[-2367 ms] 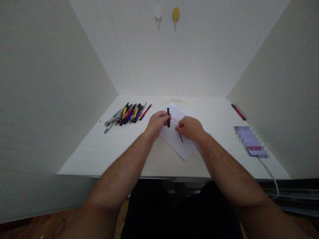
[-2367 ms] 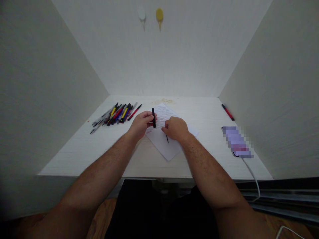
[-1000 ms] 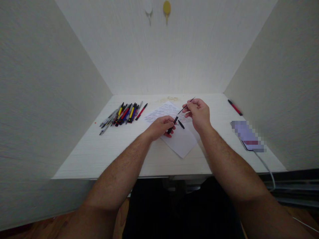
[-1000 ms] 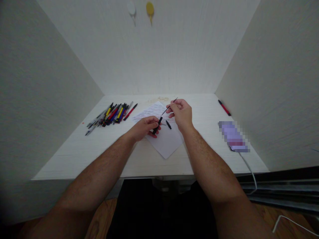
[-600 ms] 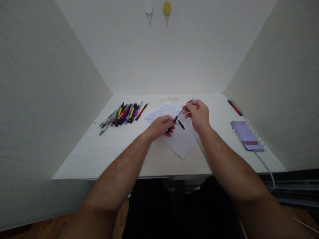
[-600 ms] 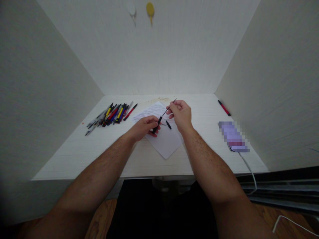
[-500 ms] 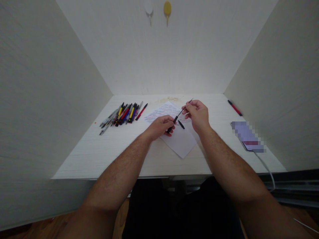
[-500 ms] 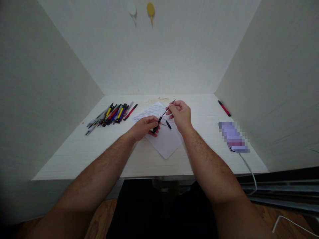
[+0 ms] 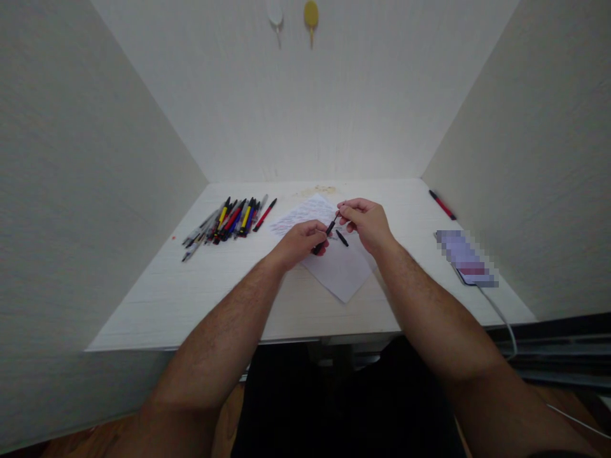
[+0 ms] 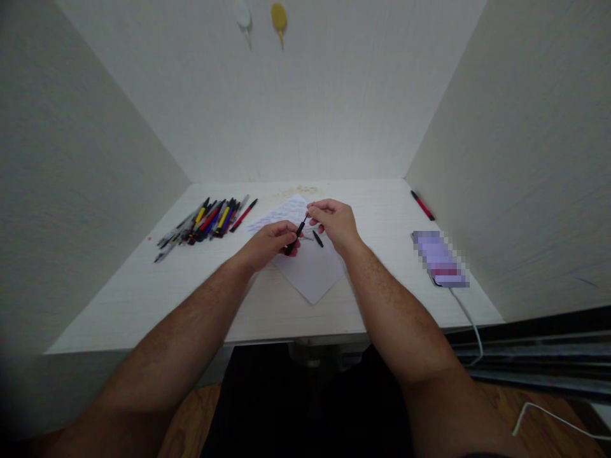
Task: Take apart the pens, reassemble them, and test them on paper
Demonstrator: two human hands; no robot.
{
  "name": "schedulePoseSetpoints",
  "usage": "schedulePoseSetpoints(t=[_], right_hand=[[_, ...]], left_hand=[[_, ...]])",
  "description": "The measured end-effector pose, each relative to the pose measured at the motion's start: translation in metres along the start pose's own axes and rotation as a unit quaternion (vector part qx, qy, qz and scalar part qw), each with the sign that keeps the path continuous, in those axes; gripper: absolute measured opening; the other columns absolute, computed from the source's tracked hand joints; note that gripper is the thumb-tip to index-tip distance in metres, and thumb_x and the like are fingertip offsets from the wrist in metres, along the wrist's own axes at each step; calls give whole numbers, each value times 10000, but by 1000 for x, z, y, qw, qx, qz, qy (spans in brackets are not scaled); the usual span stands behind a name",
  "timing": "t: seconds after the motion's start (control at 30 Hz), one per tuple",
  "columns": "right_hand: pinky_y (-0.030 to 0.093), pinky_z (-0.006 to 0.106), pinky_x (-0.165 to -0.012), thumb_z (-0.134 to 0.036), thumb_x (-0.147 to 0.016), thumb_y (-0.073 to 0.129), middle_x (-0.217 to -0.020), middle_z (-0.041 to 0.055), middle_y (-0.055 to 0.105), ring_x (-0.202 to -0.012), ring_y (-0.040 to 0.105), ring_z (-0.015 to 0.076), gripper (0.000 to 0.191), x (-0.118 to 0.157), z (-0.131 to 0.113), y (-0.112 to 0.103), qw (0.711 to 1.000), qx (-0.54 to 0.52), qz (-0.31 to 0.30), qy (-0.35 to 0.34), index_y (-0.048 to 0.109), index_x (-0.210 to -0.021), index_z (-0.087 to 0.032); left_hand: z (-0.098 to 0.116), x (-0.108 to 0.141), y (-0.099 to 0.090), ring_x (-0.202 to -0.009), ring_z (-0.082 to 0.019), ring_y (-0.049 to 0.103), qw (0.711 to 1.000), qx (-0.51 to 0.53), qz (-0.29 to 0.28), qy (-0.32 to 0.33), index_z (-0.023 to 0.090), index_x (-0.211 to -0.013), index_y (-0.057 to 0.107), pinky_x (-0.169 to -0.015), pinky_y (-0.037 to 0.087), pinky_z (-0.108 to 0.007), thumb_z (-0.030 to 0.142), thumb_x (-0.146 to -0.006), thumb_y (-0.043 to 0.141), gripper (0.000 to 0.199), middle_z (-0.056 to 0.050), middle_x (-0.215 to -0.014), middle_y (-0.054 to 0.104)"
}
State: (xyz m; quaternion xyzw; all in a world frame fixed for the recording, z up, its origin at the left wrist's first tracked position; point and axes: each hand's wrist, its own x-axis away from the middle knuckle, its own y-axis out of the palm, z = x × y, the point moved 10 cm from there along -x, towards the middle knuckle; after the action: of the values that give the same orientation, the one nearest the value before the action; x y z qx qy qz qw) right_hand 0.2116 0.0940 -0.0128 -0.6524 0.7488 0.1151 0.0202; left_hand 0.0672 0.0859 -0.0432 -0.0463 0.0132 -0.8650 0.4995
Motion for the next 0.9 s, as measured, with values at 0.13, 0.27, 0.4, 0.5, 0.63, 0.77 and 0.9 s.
schedulePoseSetpoints(t=[0.13,0.27,0.4,0.5,0.63,0.77,0.9], right_hand=[[406,185,-426,-342,-696,738,-671,8,666,-568,619,108,210,2,-6,1,1000,13,8,-22,636,-762,-170],[414,179,-436,-314,-714,714,-684,-5,671,-574,628,103,176,3,-13,-1,998,37,25,-53,618,-784,-184],[418,179,-436,-293,-708,713,-656,-9,667,-546,620,100,166,3,-10,3,997,53,11,-50,602,-767,-185],[420,178,-433,-302,-719,706,-655,-6,673,-526,608,91,175,3,-9,5,998,49,1,-45,577,-743,-186],[415,183,-412,-323,-714,718,-624,2,664,-494,587,91,209,4,-9,6,999,23,-2,-37,562,-712,-183],[434,188,-423,-336,-710,723,-658,10,678,-524,609,100,216,4,-7,7,1000,1,-2,-29,568,-728,-185],[448,190,-433,-304,-711,715,-670,3,683,-547,627,107,185,3,-6,6,999,3,10,-45,577,-753,-189]], left_hand=[[0,-1,0,-527,-95,563,1000,-5,-6,9,162,-852,628,-521,420,-225,203,-785,590,87,-22,-690,640],[1,-1,0,-514,-92,555,1000,-5,-1,7,163,-855,620,-514,411,-227,209,-791,583,87,-18,-684,641],[3,0,0,-492,-86,537,1000,-13,7,9,160,-829,610,-482,370,-214,180,-783,567,66,-9,-649,630],[6,1,3,-483,-78,524,1000,-13,-8,20,154,-792,596,-481,363,-209,168,-783,562,38,-1,-626,618],[5,1,5,-502,-83,541,1000,-3,-17,19,148,-830,594,-493,378,-209,175,-794,566,53,2,-634,620],[4,2,2,-522,-88,563,1000,4,-7,8,142,-873,602,-507,404,-212,162,-808,548,87,-3,-660,628],[4,1,0,-510,-81,559,1000,4,-3,5,136,-900,619,-497,401,-205,169,-824,536,117,-4,-662,625]])
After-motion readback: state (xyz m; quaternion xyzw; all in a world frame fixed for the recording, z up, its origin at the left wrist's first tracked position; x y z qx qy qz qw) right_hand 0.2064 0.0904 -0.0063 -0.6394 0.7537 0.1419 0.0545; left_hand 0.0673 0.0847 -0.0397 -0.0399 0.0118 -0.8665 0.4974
